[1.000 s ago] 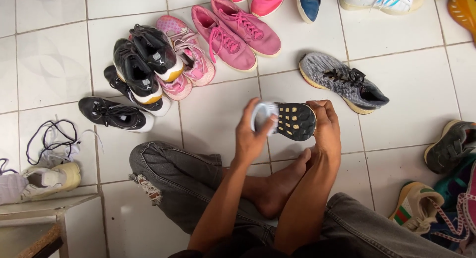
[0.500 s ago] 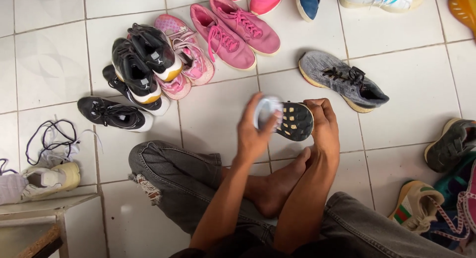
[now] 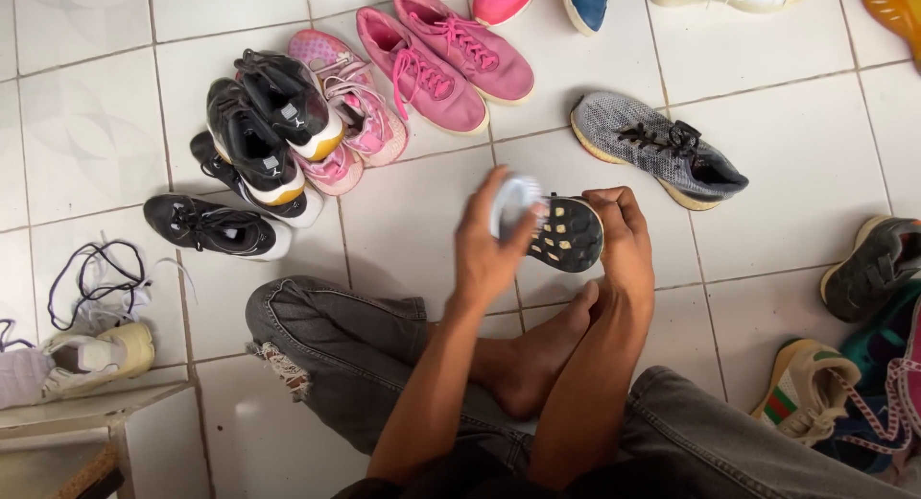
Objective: The person sits on a tiled floor surrounded by various shoes and uses a handheld brush to scrub a grey sneaker. They clean the upper, sole, and sides of the shoe, rotating it to access different areas.
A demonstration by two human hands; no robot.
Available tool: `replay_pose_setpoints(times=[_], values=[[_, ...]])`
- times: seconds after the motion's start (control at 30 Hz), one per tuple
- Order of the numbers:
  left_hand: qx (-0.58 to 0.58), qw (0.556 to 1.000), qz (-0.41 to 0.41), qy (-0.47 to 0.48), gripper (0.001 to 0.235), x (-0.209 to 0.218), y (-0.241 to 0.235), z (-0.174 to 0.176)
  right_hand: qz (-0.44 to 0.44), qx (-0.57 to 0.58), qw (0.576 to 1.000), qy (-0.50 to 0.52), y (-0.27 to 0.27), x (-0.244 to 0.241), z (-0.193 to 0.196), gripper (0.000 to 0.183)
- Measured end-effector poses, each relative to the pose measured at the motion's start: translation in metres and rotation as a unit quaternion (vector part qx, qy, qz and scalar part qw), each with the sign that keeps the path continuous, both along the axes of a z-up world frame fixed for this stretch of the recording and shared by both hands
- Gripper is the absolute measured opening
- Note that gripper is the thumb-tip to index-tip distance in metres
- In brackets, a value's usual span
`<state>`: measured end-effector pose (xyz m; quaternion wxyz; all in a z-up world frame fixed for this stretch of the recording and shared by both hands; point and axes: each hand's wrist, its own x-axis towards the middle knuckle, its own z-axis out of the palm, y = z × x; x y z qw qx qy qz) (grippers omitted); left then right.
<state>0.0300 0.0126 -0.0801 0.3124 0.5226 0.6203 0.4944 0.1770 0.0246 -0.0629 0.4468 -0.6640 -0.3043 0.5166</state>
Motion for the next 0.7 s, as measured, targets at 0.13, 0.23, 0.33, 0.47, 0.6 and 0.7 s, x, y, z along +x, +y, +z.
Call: replay_pose_setpoints(times=[0.13,0.23,0.33,0.47,0.6,0.7], values=[[-0.162,0.983,0.048,-0.069,0.069,-0.019,-0.004,-0.018,-0.035,0.012,0.999,0.004,0.004,0.002,-0.009,0.021],[-0.085,0.992,-0.022,-0.095,0.066,0.0,-0.029,-0.006,-0.039,-0.018,0.999,0.007,-0.001,0.003,-0.001,0.021],[0.001,0.996,-0.074,-0.049,0.067,0.006,-0.038,-0.008,-0.027,-0.013,1.0,-0.008,0.0,0.002,0.002,0.021],[-0.128,0.986,0.037,-0.097,0.063,-0.019,-0.025,-0.042,-0.051,-0.014,0.999,-0.007,0.004,0.005,-0.013,0.022],[-0.096,0.992,-0.009,-0.082,0.065,-0.014,-0.027,-0.009,-0.06,-0.011,0.998,-0.013,0.005,0.0,-0.009,0.02],[-0.003,0.994,-0.066,-0.083,0.067,0.009,-0.042,0.007,-0.04,-0.018,0.998,-0.043,0.007,0.001,-0.006,0.022]])
